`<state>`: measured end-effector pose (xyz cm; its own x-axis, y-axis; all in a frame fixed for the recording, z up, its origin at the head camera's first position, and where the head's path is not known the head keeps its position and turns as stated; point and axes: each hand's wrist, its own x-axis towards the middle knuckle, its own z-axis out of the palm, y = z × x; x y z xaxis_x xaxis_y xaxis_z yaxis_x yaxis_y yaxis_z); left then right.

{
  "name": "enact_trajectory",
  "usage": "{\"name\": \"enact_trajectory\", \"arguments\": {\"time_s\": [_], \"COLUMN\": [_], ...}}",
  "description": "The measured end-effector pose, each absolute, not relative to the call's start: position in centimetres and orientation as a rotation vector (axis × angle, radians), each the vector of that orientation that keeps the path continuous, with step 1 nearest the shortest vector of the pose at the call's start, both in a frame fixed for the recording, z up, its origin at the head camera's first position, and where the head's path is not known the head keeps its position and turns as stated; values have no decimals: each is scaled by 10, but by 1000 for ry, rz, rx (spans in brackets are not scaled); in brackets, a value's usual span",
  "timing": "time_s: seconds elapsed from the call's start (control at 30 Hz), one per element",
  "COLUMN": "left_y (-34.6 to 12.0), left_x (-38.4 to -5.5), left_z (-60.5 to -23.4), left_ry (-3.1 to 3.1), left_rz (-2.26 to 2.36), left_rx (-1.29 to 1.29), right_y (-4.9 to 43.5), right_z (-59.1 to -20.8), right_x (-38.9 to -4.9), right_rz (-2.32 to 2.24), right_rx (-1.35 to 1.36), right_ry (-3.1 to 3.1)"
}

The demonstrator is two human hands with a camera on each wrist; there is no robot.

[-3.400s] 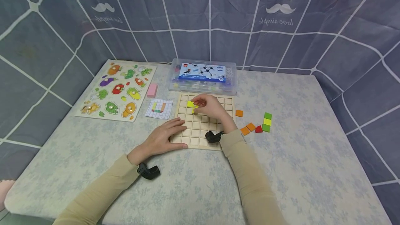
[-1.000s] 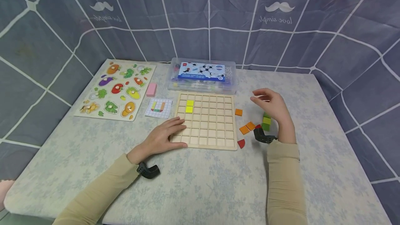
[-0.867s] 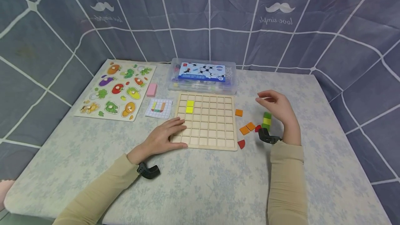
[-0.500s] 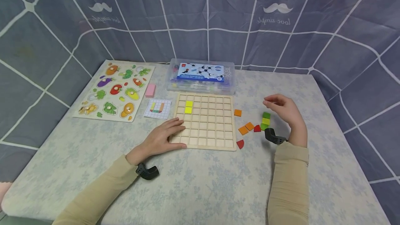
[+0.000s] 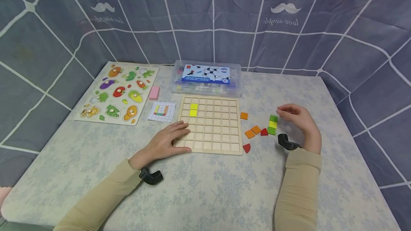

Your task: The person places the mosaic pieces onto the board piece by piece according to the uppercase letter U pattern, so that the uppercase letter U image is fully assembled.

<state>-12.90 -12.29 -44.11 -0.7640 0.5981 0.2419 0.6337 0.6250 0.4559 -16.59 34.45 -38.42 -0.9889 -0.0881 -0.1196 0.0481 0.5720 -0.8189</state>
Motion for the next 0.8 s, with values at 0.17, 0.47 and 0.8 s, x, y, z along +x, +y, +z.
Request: {"name": "enact_trajectory", "arguments": {"time_s": [0.17, 0.47, 0.8], "left_y": [-123, -123, -123], "left_x": [-128, -129, -129], "left_z": [-441, -443, -441], "left_ry": [-2757, -2758, -2768], "left_rz": [-822, -833, -822], "left_rx": [-1057, -1056, -1056], "right_y": [348, 355, 360], "right_z": [-391, -395, -404], "right_x": [-165, -162, -165], "right_rz": [-1371, -1309, -1298], "right_rx": [43, 12, 31], "right_ry": [2634, 2561, 2470]}}
